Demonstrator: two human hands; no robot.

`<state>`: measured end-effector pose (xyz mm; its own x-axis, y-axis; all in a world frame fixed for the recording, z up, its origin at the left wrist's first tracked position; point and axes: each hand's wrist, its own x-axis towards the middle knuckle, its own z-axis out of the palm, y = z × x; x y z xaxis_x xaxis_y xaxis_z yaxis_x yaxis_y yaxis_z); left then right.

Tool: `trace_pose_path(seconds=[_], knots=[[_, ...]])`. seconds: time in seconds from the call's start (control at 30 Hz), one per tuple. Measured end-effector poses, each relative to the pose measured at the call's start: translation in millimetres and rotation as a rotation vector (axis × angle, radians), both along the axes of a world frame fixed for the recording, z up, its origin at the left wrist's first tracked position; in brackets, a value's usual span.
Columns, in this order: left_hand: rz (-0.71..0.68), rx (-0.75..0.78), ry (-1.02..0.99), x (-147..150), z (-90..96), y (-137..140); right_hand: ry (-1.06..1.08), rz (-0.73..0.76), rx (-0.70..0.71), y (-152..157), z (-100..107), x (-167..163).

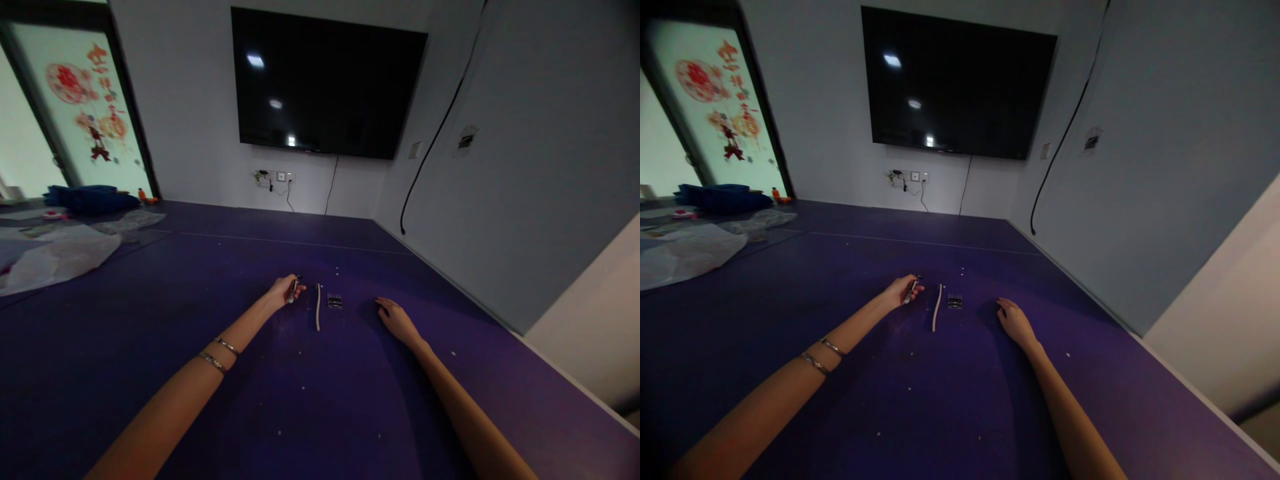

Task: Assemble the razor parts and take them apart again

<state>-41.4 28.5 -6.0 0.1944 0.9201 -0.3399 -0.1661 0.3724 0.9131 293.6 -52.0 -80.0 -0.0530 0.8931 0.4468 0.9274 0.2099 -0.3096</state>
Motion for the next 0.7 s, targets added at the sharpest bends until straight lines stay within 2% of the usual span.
trace_pose_path(seconds=[0.27,0.7], knots=[[-0.095,-0.131,-0.09,-2.8,-5.2,-0.5,0.032,0.002,-0.005,-1.4,1.6,-0.8],[-0.157,-0.232,-0.129,-12.5,-29.3,7.5,-0.008,0.003,0.003,2.5,-2.9,4.3]])
